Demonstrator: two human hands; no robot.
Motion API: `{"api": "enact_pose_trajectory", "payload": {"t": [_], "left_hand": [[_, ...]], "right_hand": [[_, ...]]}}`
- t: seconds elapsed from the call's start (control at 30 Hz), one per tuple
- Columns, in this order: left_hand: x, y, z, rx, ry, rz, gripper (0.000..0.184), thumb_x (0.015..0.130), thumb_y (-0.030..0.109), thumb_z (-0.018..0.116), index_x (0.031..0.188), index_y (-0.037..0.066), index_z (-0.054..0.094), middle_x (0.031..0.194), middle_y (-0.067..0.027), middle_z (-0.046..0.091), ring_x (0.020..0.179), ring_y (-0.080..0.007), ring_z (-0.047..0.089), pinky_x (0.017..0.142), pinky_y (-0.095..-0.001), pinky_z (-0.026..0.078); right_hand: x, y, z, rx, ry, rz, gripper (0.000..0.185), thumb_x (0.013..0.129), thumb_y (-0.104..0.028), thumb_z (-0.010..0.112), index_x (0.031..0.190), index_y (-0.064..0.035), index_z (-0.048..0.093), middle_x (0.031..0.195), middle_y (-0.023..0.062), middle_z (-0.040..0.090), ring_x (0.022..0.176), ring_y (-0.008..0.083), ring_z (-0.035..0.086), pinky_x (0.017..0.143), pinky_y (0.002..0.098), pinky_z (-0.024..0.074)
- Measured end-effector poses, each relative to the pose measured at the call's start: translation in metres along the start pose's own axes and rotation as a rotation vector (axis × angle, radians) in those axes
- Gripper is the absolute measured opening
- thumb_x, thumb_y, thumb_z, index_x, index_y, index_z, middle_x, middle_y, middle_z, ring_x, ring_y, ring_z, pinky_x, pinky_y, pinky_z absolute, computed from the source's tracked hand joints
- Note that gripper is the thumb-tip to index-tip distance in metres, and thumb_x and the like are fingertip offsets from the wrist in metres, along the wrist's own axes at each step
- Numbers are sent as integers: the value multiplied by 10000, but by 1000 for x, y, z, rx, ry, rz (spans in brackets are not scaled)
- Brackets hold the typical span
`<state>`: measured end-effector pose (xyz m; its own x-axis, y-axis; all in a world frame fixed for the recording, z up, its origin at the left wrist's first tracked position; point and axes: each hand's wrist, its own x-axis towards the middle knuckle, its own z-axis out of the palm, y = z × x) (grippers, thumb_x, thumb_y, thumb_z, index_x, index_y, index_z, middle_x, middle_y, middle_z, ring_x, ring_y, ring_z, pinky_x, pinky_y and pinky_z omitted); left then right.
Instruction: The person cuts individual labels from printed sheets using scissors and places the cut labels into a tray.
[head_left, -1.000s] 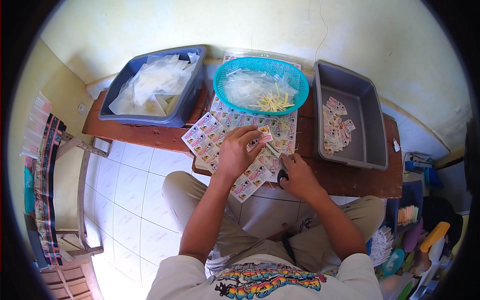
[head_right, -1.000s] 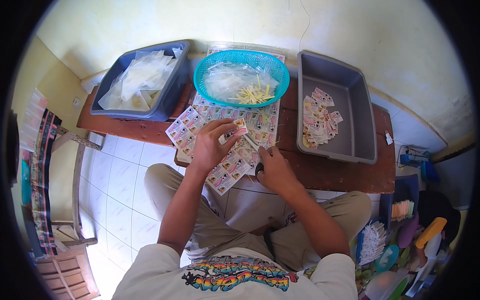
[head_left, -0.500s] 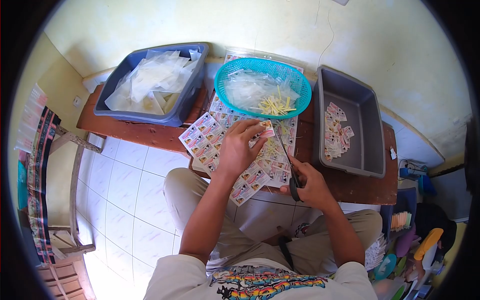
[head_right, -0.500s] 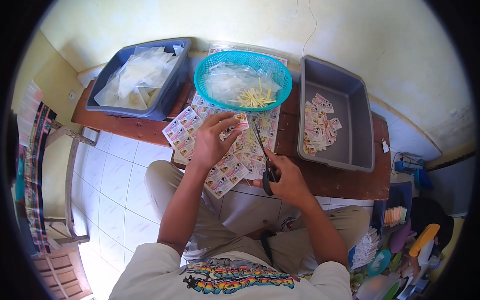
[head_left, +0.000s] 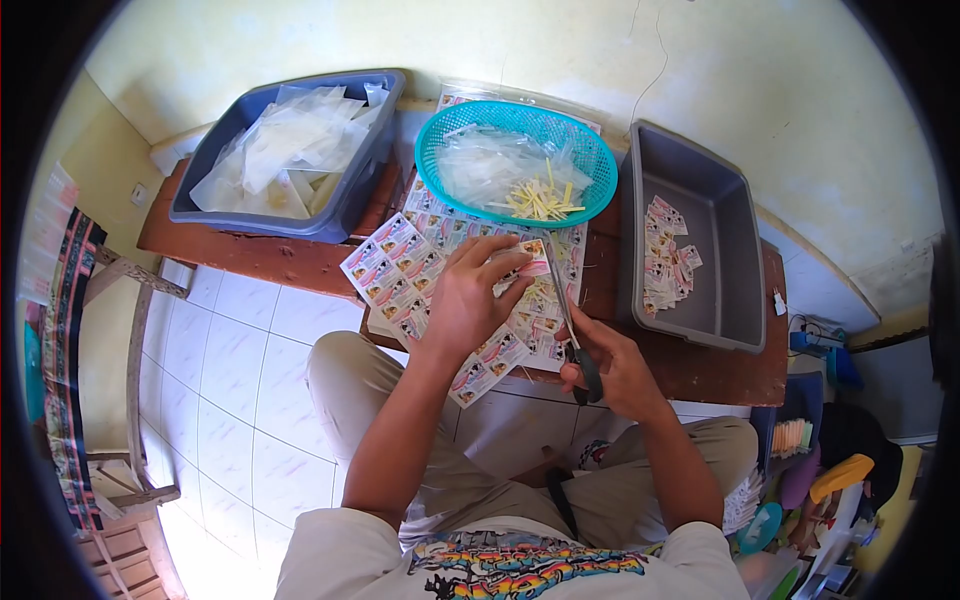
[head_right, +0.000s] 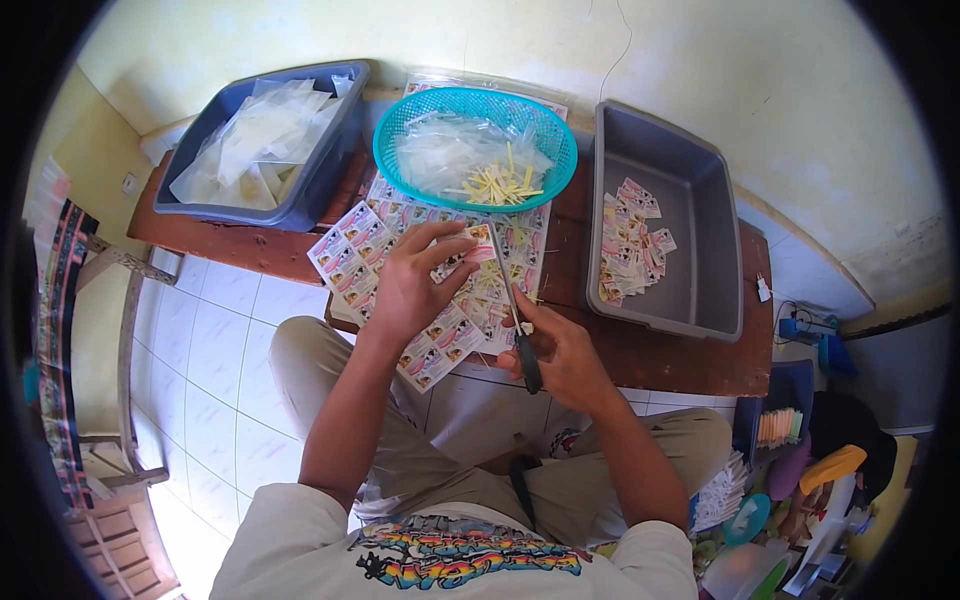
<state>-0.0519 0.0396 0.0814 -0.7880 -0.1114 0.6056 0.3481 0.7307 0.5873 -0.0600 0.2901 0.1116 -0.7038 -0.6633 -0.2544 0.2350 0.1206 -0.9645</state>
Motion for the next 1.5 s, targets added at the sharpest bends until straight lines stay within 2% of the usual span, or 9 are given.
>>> {"api": "enact_pose_trajectory", "payload": {"t": [0.1,0.2,0.53,0.93,1.03,1.1,1.23,1.3,1.5], "left_hand": [[0,2,0,-17,-1,15,279,795,86,881,1060,73,792,1195,-124,734,1082,-340,705,915,-448,579],[-1,2,2,-24,9,28,276,791,84,881,1051,74,789,1188,-120,733,1080,-337,704,914,-446,579],[-2,7,2,-49,-20,27,262,800,96,878,1045,79,788,1181,-110,733,1075,-330,705,915,-441,580],[-3,8,4,-47,-25,45,235,819,120,871,1037,86,790,1179,-105,738,1073,-326,709,912,-443,580],[-3,7,5,-48,-23,46,240,820,124,872,1044,89,792,1186,-104,737,1078,-326,709,915,-442,581],[-3,7,5,-50,-26,45,246,821,126,871,1051,93,793,1192,-103,737,1080,-327,709,919,-443,580],[-3,7,4,-50,-28,46,246,821,124,870,1053,95,795,1195,-103,737,1084,-326,708,924,-442,579],[-3,8,4,-48,-31,46,248,821,121,869,1056,97,795,1197,-102,737,1093,-324,705,930,-441,576],[-4,7,4,-40,-41,38,252,822,119,867,1062,95,794,1204,-98,735,1105,-322,699,938,-442,571]], "right_hand": [[0,-1,1,2,4,-25,885,895,-91,862,1636,-55,381,1313,72,604,919,90,630,728,277,596],[0,-2,1,2,3,-16,875,899,-92,859,1631,-36,382,1334,75,614,931,92,634,737,274,594],[1,-2,4,8,33,-15,866,904,-115,862,1629,-50,393,1362,90,624,957,94,645,738,262,586],[0,-4,4,-77,50,-34,856,914,-155,860,1628,-56,398,1355,101,643,900,81,636,731,259,585],[1,-1,3,-53,50,-40,851,915,-141,856,1629,-60,399,1349,95,644,890,77,634,730,259,584],[1,-2,4,-88,46,-24,815,936,-26,768,1646,-63,371,1372,144,637,812,117,653,755,294,593],[0,-3,6,-74,53,-25,815,936,-26,771,1646,-62,372,1361,139,635,815,120,654,752,293,591],[0,-1,5,-45,60,-21,817,932,-87,827,1632,-95,407,1325,85,645,900,79,637,730,264,589],[0,0,6,-12,73,-5,812,936,-85,821,1632,-90,405,1308,79,647,901,80,634,723,258,589]]}}
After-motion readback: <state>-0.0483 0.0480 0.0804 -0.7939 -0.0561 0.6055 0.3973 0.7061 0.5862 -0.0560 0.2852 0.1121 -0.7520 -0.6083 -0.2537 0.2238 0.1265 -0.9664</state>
